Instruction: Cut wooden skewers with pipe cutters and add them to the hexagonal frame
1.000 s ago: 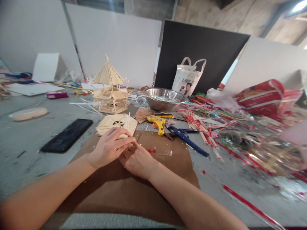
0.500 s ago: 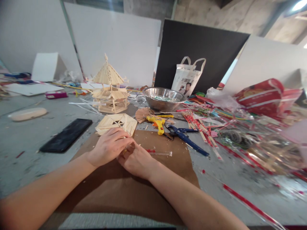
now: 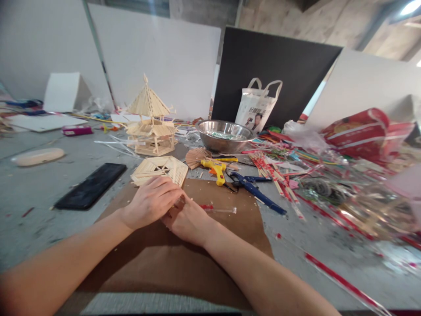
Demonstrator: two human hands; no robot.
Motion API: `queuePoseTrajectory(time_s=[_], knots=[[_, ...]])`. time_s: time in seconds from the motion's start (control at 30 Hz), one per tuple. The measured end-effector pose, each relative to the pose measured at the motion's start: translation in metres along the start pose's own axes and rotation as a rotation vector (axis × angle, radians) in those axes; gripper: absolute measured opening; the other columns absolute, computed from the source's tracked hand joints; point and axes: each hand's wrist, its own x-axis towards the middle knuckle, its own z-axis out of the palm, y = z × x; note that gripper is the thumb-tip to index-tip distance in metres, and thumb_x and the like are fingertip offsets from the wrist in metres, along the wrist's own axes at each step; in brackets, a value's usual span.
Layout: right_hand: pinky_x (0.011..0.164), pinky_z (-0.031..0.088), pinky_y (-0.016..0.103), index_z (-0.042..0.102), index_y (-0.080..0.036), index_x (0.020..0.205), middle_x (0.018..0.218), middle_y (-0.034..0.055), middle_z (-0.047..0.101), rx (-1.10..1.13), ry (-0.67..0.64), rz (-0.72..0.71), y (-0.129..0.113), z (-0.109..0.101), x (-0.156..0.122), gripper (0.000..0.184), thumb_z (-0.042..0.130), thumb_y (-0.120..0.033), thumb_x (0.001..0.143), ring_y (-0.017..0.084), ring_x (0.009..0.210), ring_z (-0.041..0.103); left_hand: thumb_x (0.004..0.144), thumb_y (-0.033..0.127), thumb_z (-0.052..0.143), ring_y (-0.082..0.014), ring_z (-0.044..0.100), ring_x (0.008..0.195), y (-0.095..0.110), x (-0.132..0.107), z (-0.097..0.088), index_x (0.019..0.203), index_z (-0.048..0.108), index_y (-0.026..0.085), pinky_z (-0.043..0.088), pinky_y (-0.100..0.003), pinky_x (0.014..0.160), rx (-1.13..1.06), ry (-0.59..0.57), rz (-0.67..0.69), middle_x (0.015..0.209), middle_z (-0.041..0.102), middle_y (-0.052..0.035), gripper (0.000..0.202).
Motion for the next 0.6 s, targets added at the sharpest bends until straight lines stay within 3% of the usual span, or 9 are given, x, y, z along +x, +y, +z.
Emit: queuePoseTrajectory(time_s=[0.23,0.4,0.5,0.6], knots=[[0.090,0.028,0.040,0.056,-0.018,0.095,0.086,0.0029,0.061,-0.013,-0.027,-0.013,0.0004,-0.0013,-0.0011,0.023,0.039,-0.018,0.081,0.020,0.090,0.049,0.080,0.019,0.040,-0.0165,0.046,0.082,-0.0009,0.0003,0.0007,0.077,0.058,0.015,0.038,-0.031,0.071,-0.035,0.052,-0.028,0.077,0.058,-0.0045,0.019],[0.096,0.016,0.050,0.052,-0.017,0.103,0.095,0.0061,0.060,-0.052,-0.070,-0.003,0.0016,-0.0069,-0.0005,0.027,0.036,-0.019,0.082,0.022,0.100,0.045,0.079,0.019,0.040,-0.0153,0.046,0.075,-0.0010,-0.0014,0.0042,0.069,0.058,0.014,0.037,-0.030,0.071,-0.101,0.078,-0.186,0.070,0.057,-0.0045,0.021],[0.097,0.013,0.051,0.053,-0.017,0.102,0.094,0.0068,0.060,-0.082,-0.107,0.008,0.0017,-0.0084,0.0001,0.027,0.036,-0.018,0.081,0.021,0.096,0.048,0.077,0.021,0.042,-0.0143,0.045,0.069,0.0001,-0.0014,0.0049,0.063,0.058,0.015,0.037,-0.028,0.068,-0.199,0.035,-0.315,0.064,0.056,-0.0033,0.022],[0.096,0.014,0.051,0.053,-0.018,0.102,0.089,0.0064,0.062,-0.110,-0.130,0.004,0.0007,-0.0080,0.0006,0.027,0.036,-0.018,0.081,0.022,0.092,0.052,0.076,0.028,0.044,-0.0135,0.045,0.064,0.0014,0.0008,0.0044,0.056,0.057,0.016,0.036,-0.026,0.063,-0.336,-0.088,-0.422,0.056,0.054,-0.0018,0.026]])
